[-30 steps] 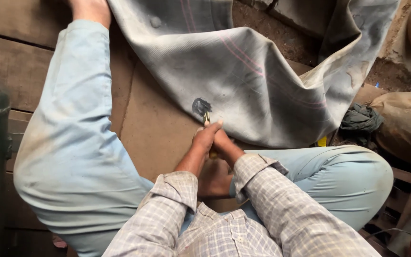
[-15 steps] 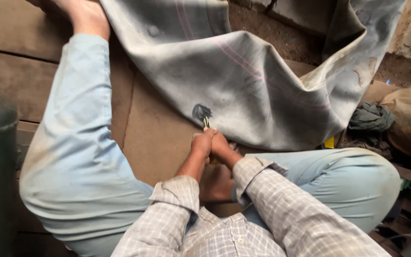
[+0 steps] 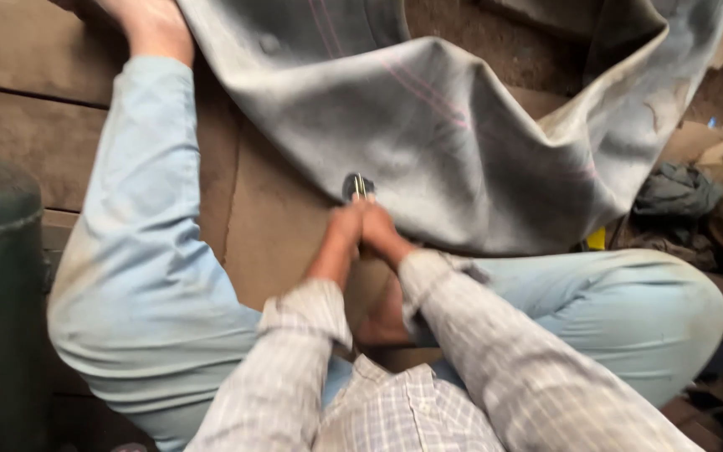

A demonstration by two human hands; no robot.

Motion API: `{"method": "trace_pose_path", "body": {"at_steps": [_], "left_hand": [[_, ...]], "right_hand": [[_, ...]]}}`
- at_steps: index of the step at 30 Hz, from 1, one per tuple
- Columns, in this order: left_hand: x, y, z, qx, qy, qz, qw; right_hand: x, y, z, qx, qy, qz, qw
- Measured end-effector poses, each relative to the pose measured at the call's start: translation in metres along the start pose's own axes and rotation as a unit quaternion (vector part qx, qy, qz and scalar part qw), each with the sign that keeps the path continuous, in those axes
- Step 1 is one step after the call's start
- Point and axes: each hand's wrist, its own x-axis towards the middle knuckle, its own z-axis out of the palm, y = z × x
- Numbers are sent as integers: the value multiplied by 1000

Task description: Repairing a puncture on a large tire inner tube by applying and pressing a patch.

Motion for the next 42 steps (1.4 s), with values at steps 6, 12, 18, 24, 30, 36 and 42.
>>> {"method": "trace_pose_path", "body": {"at_steps": [6, 12, 18, 24, 30, 36, 42], "left_hand": [[14, -28, -2, -115, -38, 20, 992], [3, -1, -3, -94, -39, 17, 995], [4, -23, -10, -51, 10, 11, 999], [4, -3, -9, -19, 6, 17, 1000], [9, -14, -15, -82, -2, 34, 996], [1, -6, -9, -65, 31, 66, 995], [-2, -9, -12, -19, 57, 67, 996]], "right_hand": [[-16, 1, 6, 10, -20, 41, 999], [-45, -49, -21, 161, -32, 125, 978], [-19, 5, 17, 33, -25, 27, 999], [-18, -20, 3, 7, -20, 48, 999], [-17, -14, 15, -13, 17, -16, 1000], [-14, -15, 4, -14, -27, -47, 998], [-14, -7, 14, -31, 6, -46, 998]]}}
